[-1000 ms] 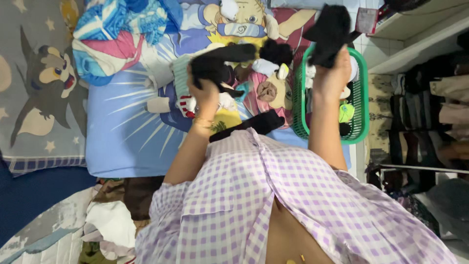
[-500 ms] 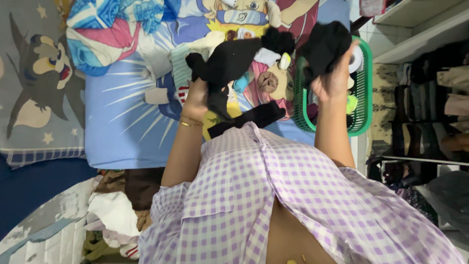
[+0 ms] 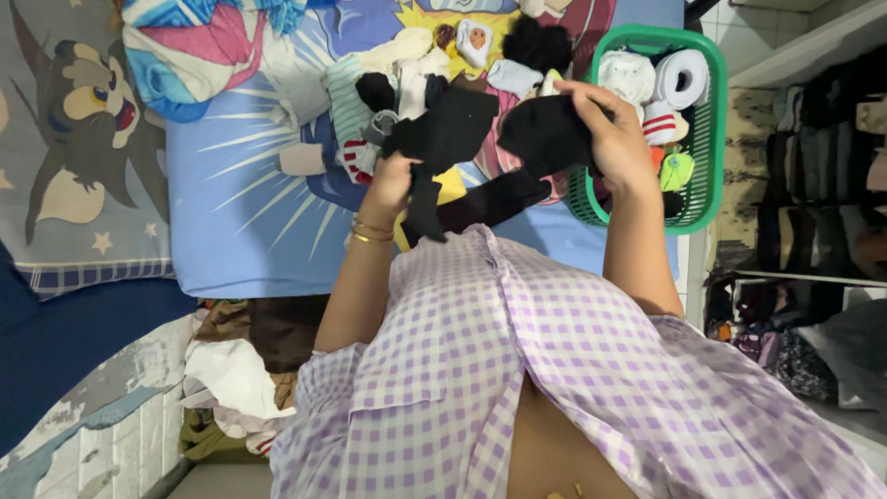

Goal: The person sorts socks by picking them from a bed and placing them into a green basket.

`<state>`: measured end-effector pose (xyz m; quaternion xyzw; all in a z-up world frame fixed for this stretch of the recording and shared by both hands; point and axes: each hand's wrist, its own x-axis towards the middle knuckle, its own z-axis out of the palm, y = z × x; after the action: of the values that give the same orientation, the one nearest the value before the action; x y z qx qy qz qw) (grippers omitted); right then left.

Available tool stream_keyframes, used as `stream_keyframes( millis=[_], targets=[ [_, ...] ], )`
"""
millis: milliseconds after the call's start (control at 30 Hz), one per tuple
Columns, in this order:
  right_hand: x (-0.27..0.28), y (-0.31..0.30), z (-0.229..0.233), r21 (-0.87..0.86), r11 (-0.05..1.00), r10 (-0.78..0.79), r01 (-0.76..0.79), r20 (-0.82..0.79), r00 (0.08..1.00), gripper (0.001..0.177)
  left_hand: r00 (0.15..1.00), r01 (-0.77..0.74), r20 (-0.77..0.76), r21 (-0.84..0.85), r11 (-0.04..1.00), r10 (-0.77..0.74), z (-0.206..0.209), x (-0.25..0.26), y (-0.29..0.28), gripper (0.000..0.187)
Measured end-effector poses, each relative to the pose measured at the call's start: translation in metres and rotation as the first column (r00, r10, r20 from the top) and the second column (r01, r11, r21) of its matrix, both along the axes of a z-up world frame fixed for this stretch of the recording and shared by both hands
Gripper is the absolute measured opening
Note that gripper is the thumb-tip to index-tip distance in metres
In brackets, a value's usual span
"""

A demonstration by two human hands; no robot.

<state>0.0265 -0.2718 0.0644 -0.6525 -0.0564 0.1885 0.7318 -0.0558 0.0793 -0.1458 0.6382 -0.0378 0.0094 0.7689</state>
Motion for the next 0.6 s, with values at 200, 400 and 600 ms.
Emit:
stream_keyframes(
  millis=[200,400,600],
  targets=[
    [-0.026,0.046,-0.005,-0.232,0.911,-0.189,0.34,0.499,0.846,0.025,0.985,-0.105,0.163,0.324,0.94,0.054,0.056,-0.015,-0.041,0.027],
    [-0.048,0.082,0.03,0.366,0.924,0.201,-0.109,-0.226,0.953,0.045,0.963,-0.087,0.264,0.466,0.88,-0.045,0.057,-0.016,-0.063,0.031],
    [-0.051,0.07,0.006,0.125,0.972,0.203,-0.201,-0.003,0.979,0.048,0.999,0.044,-0.024,-0.001,0.999,-0.044,0.048,-0.013,-0.069,0.029]
  ],
)
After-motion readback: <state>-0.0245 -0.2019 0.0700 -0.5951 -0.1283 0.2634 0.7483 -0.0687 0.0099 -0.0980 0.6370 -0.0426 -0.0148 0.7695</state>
